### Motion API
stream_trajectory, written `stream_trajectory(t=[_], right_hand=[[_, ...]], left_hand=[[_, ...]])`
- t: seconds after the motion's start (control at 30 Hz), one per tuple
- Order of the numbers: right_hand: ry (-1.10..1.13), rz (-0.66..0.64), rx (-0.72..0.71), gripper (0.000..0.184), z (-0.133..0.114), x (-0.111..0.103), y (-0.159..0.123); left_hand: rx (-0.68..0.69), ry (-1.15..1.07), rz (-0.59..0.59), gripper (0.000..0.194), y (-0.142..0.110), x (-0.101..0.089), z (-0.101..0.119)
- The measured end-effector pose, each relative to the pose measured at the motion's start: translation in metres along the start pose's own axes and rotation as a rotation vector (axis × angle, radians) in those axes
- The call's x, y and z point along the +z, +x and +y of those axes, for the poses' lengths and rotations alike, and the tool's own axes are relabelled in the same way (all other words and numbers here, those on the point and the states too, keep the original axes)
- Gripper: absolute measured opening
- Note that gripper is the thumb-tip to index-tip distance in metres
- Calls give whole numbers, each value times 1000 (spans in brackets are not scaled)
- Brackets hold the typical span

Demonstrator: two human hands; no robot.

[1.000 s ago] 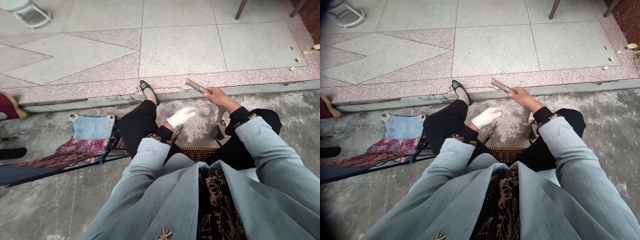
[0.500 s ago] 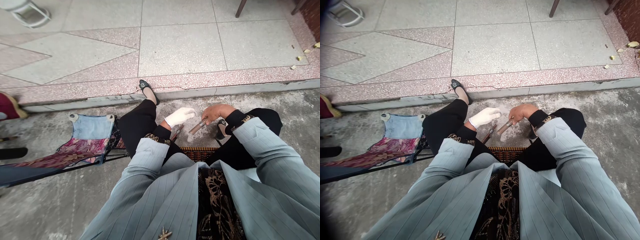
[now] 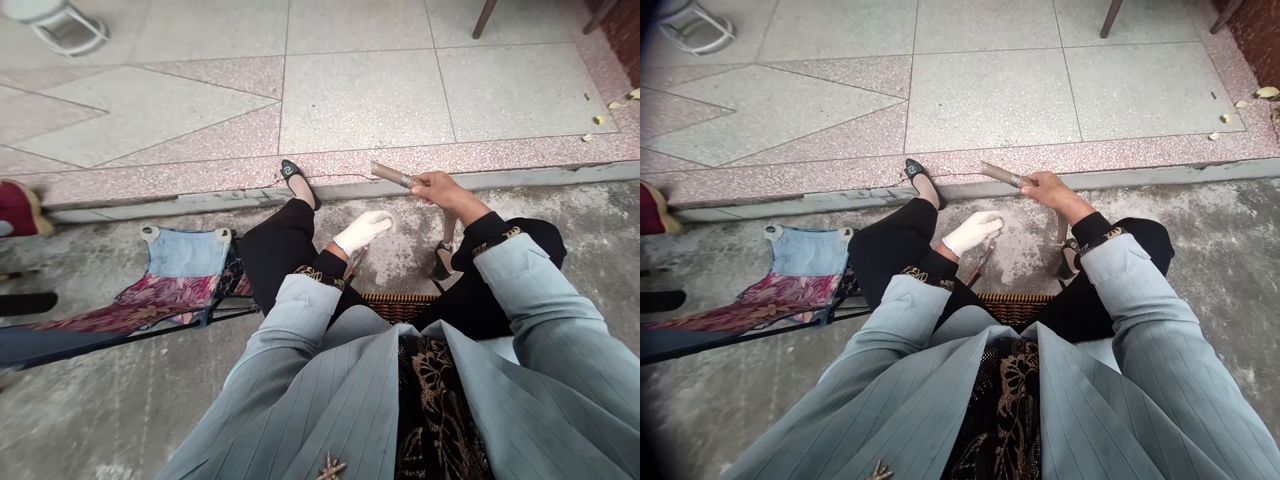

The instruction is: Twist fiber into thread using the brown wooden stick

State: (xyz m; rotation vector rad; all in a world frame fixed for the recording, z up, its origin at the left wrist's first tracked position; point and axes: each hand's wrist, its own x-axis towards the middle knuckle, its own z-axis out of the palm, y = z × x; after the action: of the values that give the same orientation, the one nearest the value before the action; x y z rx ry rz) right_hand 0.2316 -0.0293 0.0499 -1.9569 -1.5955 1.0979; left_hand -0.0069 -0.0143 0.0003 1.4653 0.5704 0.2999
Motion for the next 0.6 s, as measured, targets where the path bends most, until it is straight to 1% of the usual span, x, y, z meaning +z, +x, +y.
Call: stream_trajectory(t=[0.13, 0.17, 0.23, 0.33, 0.43, 0.5, 0.57, 0.6], right_hand=[[-397, 71, -23, 31, 1, 6, 2], [-498, 72, -19, 32, 0, 7, 2], [-659, 11, 6, 35, -1, 12, 2], [-807, -190, 51, 34, -4, 19, -1], [-833, -464, -5, 22, -3, 24, -6], [-735, -649, -73, 18, -2, 23, -9], [-540, -822, -134, 22, -3, 18, -12], [-420, -870, -166, 26, -3, 14, -13]], left_hand=[[-38, 116, -50, 43, 0, 2, -2], [-48, 151, -64, 42, 0, 3, -3], [-59, 222, -84, 39, -1, 5, -4], [-50, 297, -67, 38, -2, 3, -3], [-21, 355, -27, 37, -4, -4, 0], [-9, 352, 10, 37, -4, -11, -1], [-11, 291, 67, 36, -3, -17, -6], [-16, 259, 96, 36, -2, -19, -8]])
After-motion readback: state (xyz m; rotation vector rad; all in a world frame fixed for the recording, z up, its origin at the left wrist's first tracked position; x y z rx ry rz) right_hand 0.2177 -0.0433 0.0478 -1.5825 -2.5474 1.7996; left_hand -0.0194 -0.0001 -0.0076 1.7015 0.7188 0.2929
